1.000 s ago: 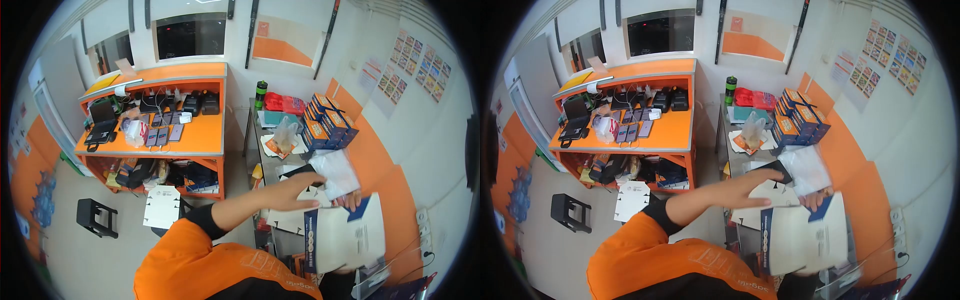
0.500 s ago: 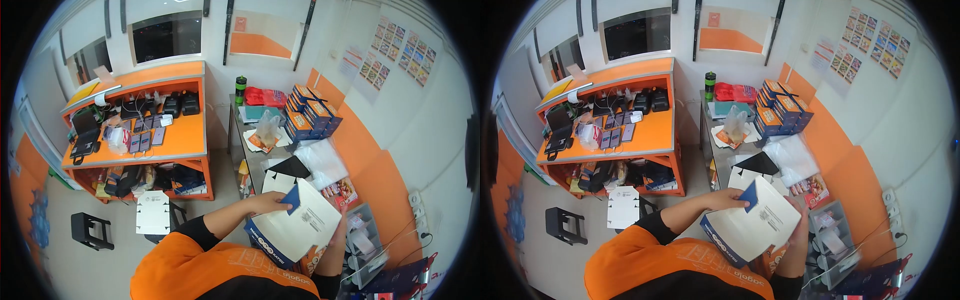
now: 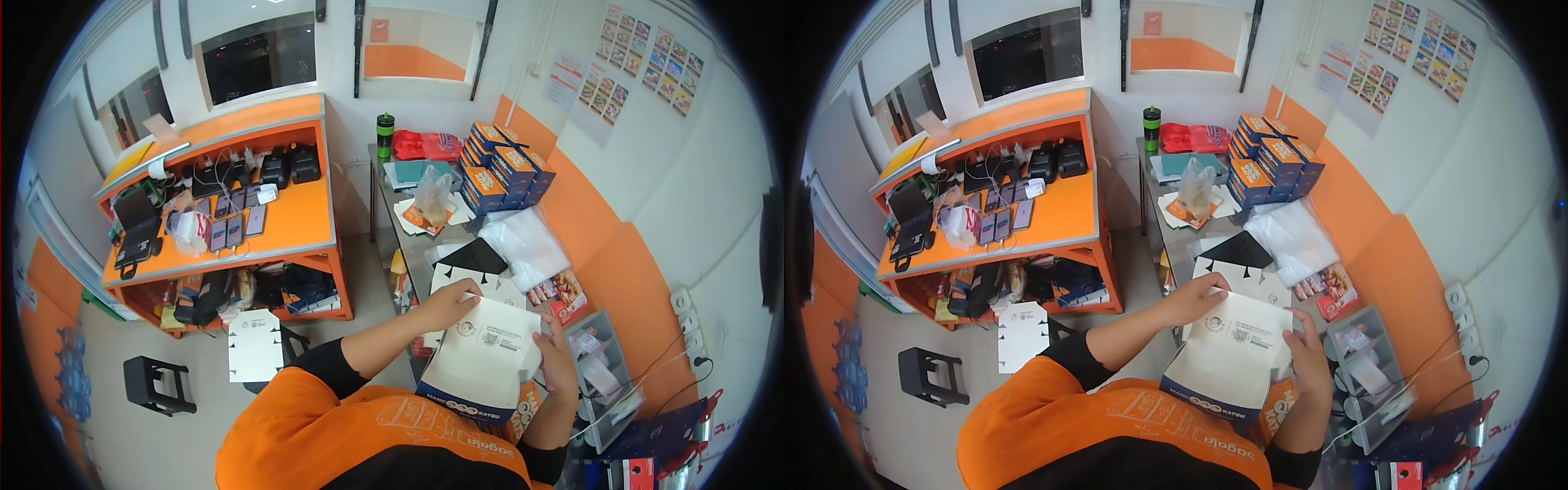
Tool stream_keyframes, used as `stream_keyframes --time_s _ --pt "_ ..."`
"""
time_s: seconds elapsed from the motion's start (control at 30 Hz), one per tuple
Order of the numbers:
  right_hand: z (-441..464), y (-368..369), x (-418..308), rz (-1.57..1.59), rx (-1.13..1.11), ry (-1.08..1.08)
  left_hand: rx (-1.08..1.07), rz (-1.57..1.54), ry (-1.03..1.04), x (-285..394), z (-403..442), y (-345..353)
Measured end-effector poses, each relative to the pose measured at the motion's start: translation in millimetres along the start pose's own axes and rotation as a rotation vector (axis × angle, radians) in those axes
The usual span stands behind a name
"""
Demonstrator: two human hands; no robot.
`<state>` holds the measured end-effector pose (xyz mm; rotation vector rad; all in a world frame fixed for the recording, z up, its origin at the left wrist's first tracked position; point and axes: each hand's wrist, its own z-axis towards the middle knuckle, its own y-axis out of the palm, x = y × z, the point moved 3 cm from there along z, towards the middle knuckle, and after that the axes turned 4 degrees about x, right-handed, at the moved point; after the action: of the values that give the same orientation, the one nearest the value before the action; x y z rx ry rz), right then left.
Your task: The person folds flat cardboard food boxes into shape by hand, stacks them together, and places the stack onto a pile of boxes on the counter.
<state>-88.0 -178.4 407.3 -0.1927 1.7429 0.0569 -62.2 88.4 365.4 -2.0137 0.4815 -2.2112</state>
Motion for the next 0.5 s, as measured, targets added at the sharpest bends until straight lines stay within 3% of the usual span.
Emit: stream_keyframes --time_s 0.07,0.23,0.33,0.43,0.5 --pt "0.9 -10.6 -5.7 -0.031 -0.015 0.115 -0.025 -0.017 0.115 -3.8 3.3 3.5" --pt "22.4 -17.1 6.9 -0.163 -0.186 -0.078 -0.066 -0.031 0.212 12.1 3.8 9.5" --pt "27.7 -16.1 12.5 -0.233 -0.179 -0.138 -0.118 -0.027 0.211 9.5 8.0 10.8" --pt "28.9 -16.5 16.0 -0.257 -0.164 -0.094 -0.368 -0.140 0.101 6.1 8.1 5.2" --pt "28.9 -15.3 18.1 -0.247 -0.177 -0.078 -0.365 -0.146 0.131 3.1 10.7 1.4"
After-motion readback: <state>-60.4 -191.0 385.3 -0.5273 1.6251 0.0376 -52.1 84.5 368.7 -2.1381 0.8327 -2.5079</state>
